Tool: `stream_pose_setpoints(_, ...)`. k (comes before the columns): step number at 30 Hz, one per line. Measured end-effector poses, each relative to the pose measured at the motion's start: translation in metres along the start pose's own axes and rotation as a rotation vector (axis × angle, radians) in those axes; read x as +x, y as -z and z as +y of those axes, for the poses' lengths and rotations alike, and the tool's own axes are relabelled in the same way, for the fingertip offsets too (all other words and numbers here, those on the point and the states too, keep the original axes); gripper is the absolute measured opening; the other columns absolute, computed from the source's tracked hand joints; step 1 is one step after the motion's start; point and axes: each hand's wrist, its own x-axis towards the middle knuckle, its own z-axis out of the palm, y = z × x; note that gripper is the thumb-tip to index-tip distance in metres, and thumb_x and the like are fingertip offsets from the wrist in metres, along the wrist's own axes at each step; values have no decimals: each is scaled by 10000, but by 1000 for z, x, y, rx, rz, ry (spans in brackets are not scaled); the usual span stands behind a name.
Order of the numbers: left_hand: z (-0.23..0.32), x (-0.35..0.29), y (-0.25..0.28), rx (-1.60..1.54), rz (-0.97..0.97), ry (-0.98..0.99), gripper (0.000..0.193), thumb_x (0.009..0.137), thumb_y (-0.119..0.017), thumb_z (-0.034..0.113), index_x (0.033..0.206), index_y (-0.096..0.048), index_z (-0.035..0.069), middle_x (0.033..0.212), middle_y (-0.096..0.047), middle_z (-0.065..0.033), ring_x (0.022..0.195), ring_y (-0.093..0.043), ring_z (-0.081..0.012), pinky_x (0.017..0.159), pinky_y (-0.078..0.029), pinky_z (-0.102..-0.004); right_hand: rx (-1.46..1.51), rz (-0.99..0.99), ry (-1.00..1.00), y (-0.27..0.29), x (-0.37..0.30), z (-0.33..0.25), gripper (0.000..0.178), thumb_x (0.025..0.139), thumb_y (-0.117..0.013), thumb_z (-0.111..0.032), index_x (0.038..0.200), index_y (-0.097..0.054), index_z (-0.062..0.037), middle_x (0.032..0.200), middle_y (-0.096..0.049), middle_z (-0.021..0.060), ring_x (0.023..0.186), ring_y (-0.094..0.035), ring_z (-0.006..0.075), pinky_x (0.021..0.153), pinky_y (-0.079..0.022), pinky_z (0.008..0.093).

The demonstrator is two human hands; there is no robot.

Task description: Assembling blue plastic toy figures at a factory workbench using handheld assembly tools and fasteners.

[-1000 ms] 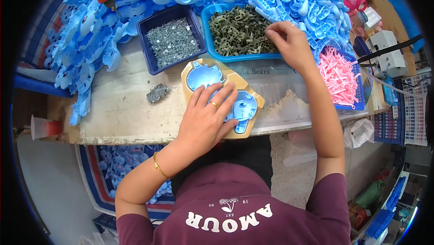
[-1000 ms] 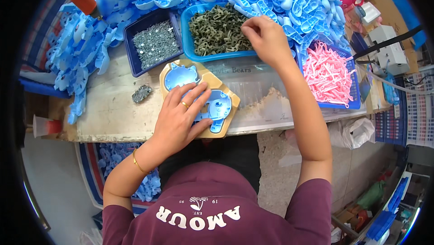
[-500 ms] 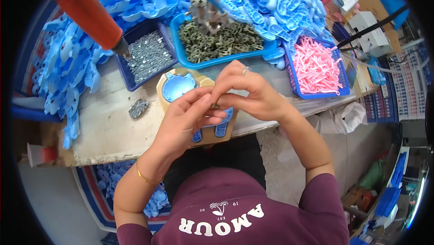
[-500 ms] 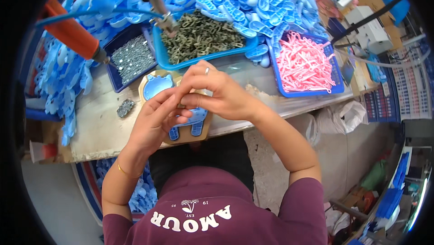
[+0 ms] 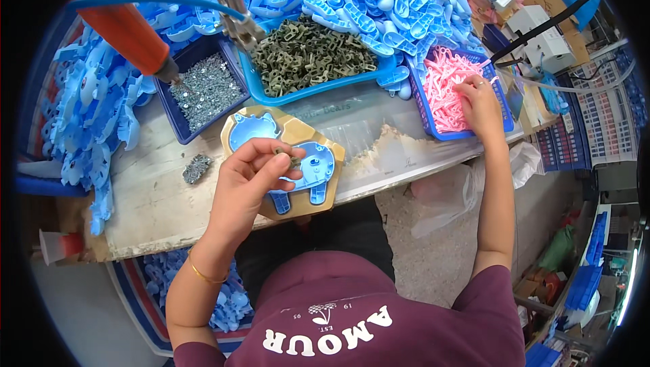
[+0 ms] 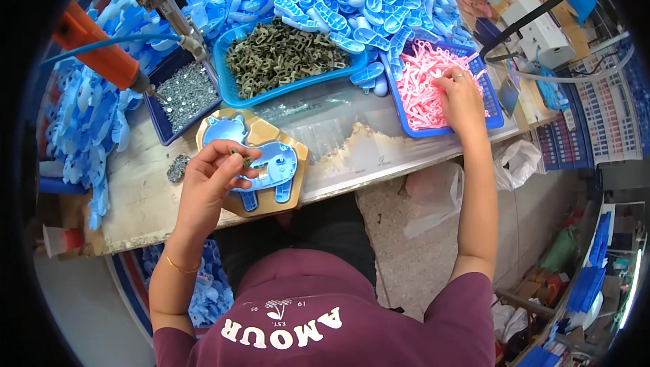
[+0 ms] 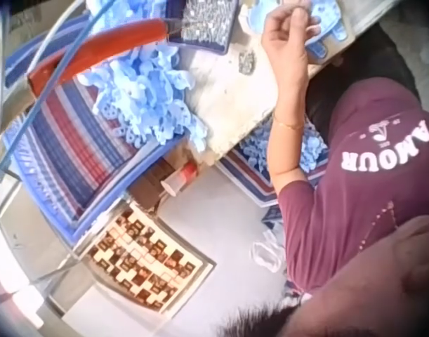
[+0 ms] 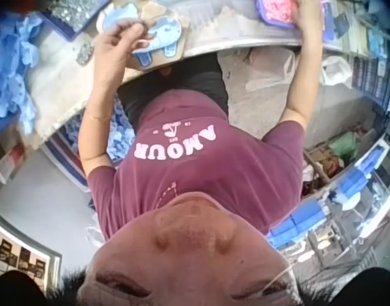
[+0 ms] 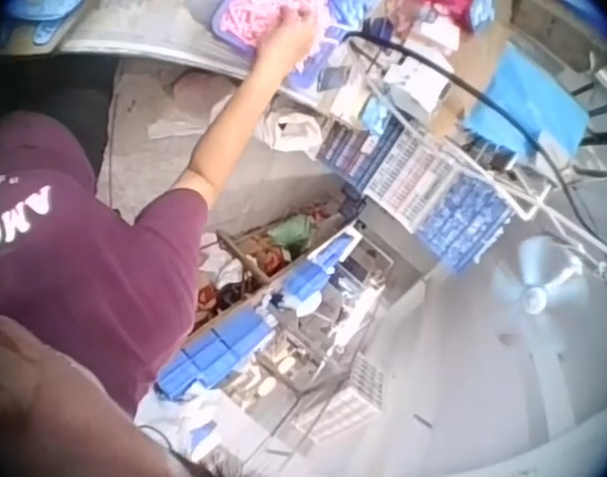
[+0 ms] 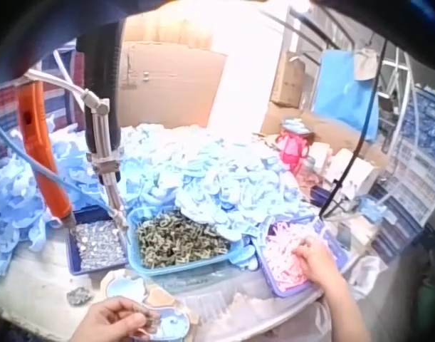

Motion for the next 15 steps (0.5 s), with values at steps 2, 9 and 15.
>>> stream_pose_setpoints(2, -2, -1, 0, 17, -11, -10, 180, 1010, -643, 168, 1131, -644, 35, 1153, -731, -109, 925, -706, -141, 809, -567, -279, 21, -4, 26, -1, 2, 4, 150, 855, -659, 0, 980, -729, -43, 1028, -649, 114, 1031, -613, 318, 872, -503, 398)
stream_pose_setpoints(9, -3, 0, -2, 36, -4, 4, 215, 1034, -612, 214, 1143, -642, 32, 1152, -728, -106, 943, -712, -160, 806, -568, -286, 526, 45, -82, -3, 23, 12, 81, 946, -659, -62, 1010, -632, -21, 1135, -676, 77, 1066, -626, 211, 940, -488, 352)
stream_pose_setpoints(15, -5, 3, 2, 137, 29, -2, 222, 1044, -596, 218, 1144, -640, 25, 1149, -727, -107, 973, -725, -183, 806, -570, -290, 1172, 26, -189, 4, 55, -39, 77, 998, -634, -59, 1053, -616, -9, 1051, -703, 57, 965, -654, 112, 891, -499, 259)
